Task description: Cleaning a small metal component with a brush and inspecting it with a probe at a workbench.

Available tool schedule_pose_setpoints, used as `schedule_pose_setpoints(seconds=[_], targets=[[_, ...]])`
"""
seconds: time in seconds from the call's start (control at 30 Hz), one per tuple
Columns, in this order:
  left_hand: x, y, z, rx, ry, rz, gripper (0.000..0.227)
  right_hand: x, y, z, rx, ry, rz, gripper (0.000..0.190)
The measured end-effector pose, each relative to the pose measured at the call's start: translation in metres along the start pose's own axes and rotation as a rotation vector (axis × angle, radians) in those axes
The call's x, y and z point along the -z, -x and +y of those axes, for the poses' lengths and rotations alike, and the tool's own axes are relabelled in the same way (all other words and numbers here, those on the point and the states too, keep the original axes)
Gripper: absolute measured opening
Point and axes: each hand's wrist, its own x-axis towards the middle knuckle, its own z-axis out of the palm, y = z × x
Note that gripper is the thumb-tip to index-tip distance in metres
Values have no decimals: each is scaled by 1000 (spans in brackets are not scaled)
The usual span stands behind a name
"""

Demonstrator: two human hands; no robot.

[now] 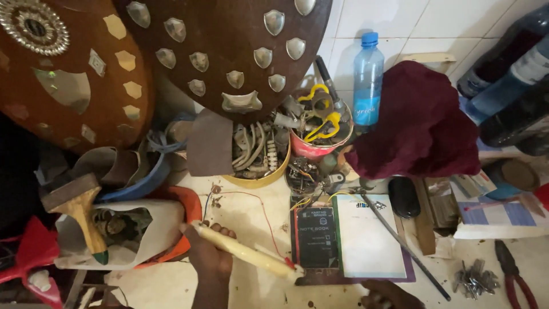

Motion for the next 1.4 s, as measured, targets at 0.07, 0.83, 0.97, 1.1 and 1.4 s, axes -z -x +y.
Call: schedule_pose_setpoints(seconds=[0.07,0.83,0.97,1.1,1.4], targets=[[15,-4,-18,-20,64,-75,61,-13,-10,-3,59,541,10,48],[40,8,-16,121,-467,-7,33,-98,-14,-91,304,494,-93,60],[62,-33,-8,-63,-589,-6,5,-128,-46,-92,544,524,-149,54],[61,-41,0,-75,-543,-23,79,-159,-54,-107,482,595,-99,59],[51,-44,-16,-397,-1075,-39,116,-157,-96,-67,965,413,-108,59]])
